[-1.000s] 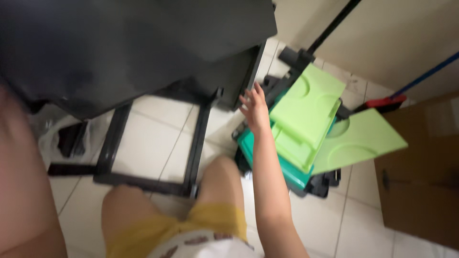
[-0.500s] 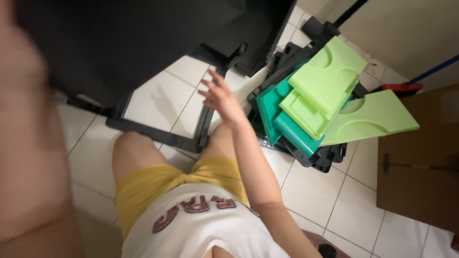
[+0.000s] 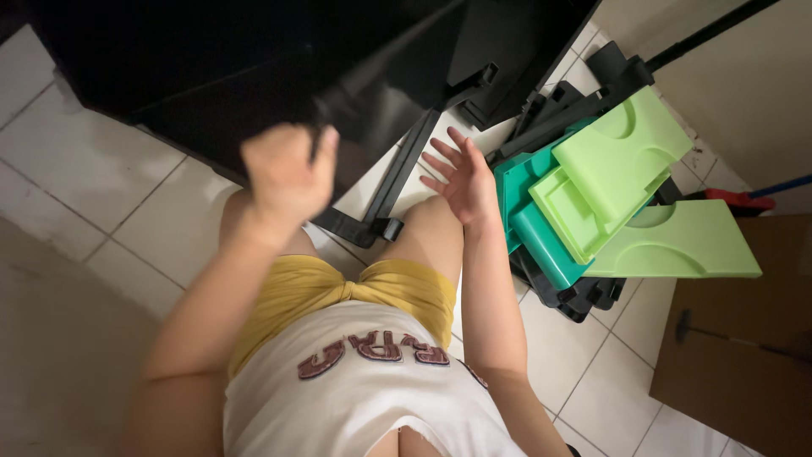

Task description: The person assembles a black plastic frame by attaching black strips to its edges. They then place a black tray onto the frame and attach a green plastic piece to the side of the tray.

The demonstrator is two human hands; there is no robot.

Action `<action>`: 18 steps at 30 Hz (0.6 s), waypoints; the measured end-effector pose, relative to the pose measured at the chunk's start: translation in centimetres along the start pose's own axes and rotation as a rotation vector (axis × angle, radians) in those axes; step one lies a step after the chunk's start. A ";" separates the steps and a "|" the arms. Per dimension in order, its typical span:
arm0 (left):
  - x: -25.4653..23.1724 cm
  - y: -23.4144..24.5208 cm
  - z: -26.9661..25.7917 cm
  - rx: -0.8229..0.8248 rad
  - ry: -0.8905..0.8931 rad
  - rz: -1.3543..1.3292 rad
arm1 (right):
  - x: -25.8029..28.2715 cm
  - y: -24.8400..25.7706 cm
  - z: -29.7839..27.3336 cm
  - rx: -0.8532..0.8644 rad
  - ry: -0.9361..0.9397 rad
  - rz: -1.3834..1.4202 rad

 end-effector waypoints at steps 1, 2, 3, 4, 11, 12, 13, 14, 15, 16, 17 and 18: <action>-0.4 -1.0 -0.8 -0.013 -0.018 -0.029 | -0.2 -0.3 0.0 -0.010 -0.025 0.028; -0.8 -2.1 -1.9 -0.024 -0.030 -0.059 | -0.7 -0.6 -0.2 -0.021 -0.055 0.055; -1.4 -3.4 -3.0 -0.013 -0.054 -0.041 | -1.1 -0.7 -0.5 -0.043 -0.080 0.063; -1.9 -4.6 -3.8 -0.008 -0.084 -0.021 | -1.2 -1.0 -0.3 -0.061 -0.097 0.068; -3.4 -12.7 -10.7 0.128 -0.173 -0.101 | -4.2 1.0 2.8 -0.301 -0.035 -0.227; -2.9 -13.7 -11.4 0.166 -0.160 -0.109 | -4.9 1.4 3.4 -0.303 0.002 -0.236; -2.4 -14.7 -12.1 0.204 -0.148 -0.117 | -5.8 1.9 3.9 -0.306 0.040 -0.245; -2.0 -15.5 -13.1 0.241 -0.131 -0.125 | -6.8 2.4 4.1 -0.306 0.074 -0.255; -1.8 -15.9 -14.1 0.259 -0.109 -0.120 | -7.9 3.1 4.0 -0.337 0.092 -0.289; -1.4 -16.2 -14.9 0.275 -0.097 -0.111 | -9.1 3.4 4.2 -0.368 0.120 -0.319; -0.8 -16.5 -15.4 0.291 -0.084 -0.103 | -10.1 3.7 4.5 -0.399 0.148 -0.349; -0.3 -17.0 -16.0 0.331 -0.059 -0.096 | -11.2 4.0 4.8 -0.392 0.175 -0.303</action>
Point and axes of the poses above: each hand's wrist, its own z-axis towards the middle knuckle, its own y-axis out of the back of the hand, x = y × z, the point moved 9 cm from there along z, towards the middle knuckle, and after that the axes turned 11 degrees about x, right-handed, at the moved point
